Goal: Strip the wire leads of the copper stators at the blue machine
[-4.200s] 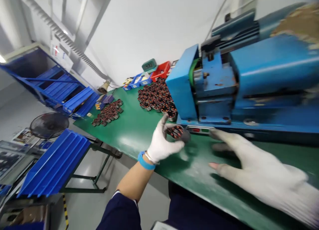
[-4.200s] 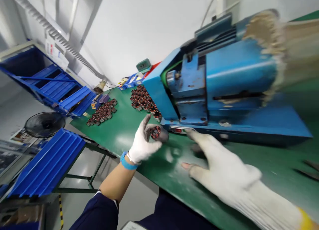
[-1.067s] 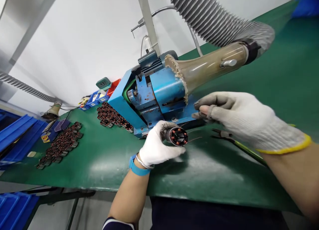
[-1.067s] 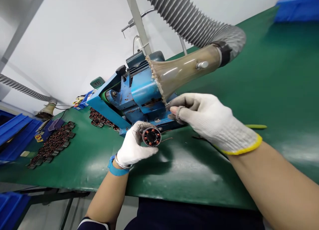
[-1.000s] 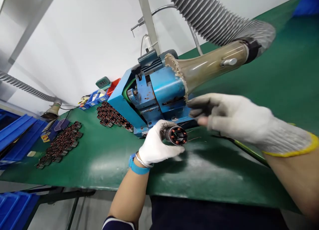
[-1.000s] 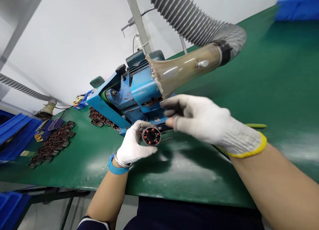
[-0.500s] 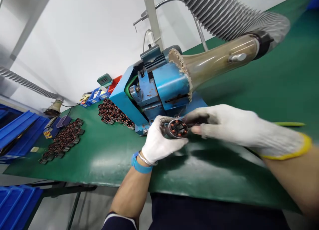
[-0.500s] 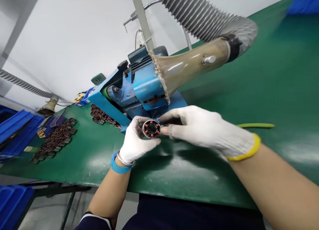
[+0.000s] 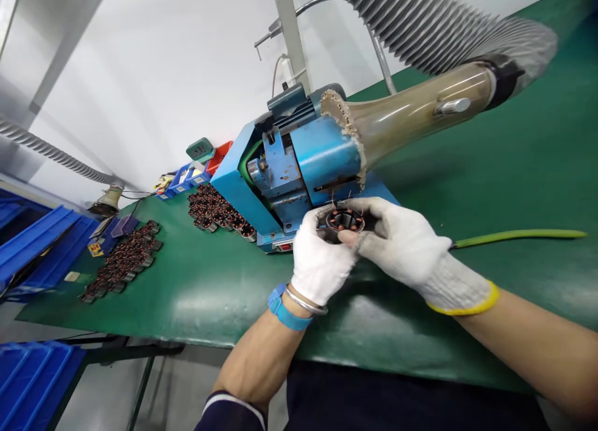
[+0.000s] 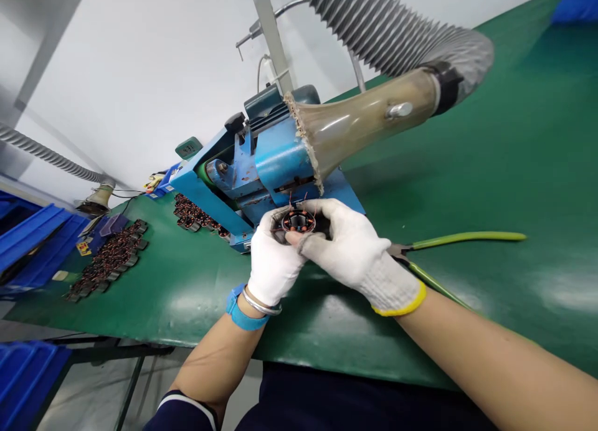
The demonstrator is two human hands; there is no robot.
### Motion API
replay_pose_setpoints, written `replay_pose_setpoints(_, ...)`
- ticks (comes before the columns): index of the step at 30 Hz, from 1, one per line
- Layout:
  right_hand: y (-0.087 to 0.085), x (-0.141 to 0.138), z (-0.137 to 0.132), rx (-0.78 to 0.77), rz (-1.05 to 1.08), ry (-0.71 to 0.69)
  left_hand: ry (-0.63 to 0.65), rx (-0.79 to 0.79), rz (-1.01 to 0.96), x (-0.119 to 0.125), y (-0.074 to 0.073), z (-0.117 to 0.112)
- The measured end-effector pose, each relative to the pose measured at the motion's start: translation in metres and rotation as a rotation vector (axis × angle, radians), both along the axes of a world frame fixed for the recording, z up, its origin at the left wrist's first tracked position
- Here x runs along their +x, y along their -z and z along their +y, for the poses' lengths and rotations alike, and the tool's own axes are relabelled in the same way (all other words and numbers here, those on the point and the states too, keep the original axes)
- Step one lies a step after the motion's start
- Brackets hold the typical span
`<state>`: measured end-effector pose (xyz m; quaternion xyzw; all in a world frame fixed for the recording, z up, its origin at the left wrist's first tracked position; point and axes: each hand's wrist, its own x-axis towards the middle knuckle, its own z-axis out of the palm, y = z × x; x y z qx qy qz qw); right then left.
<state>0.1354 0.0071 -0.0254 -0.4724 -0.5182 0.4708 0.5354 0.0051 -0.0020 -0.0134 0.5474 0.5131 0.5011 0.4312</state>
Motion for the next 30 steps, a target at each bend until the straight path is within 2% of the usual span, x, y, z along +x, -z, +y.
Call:
replay_pose_setpoints(4,-0.005,-0.001,0.006,-0.042,0.130,-0.040,-0.079,0.009,0.096,0.005,-0.008,0.007)
replay_pose_setpoints(12,-0.020,0.003,0.018,0.060,-0.128,-0.007,-0.097,0.074,0.099,0.006,-0.015,0.020)
replay_pose_setpoints(17,-0.030,0.002,0.015,0.103,-0.147,0.018,-0.122,0.098,0.144,0.006,-0.019,0.022)
replay_pose_setpoints(23,-0.024,-0.002,0.013,0.098,-0.071,0.046,-0.136,0.091,0.163,0.009,-0.018,0.021)
replay_pose_setpoints(30,-0.017,-0.004,0.017,0.082,0.044,0.018,-0.143,0.101,0.165,0.010,-0.017,0.024)
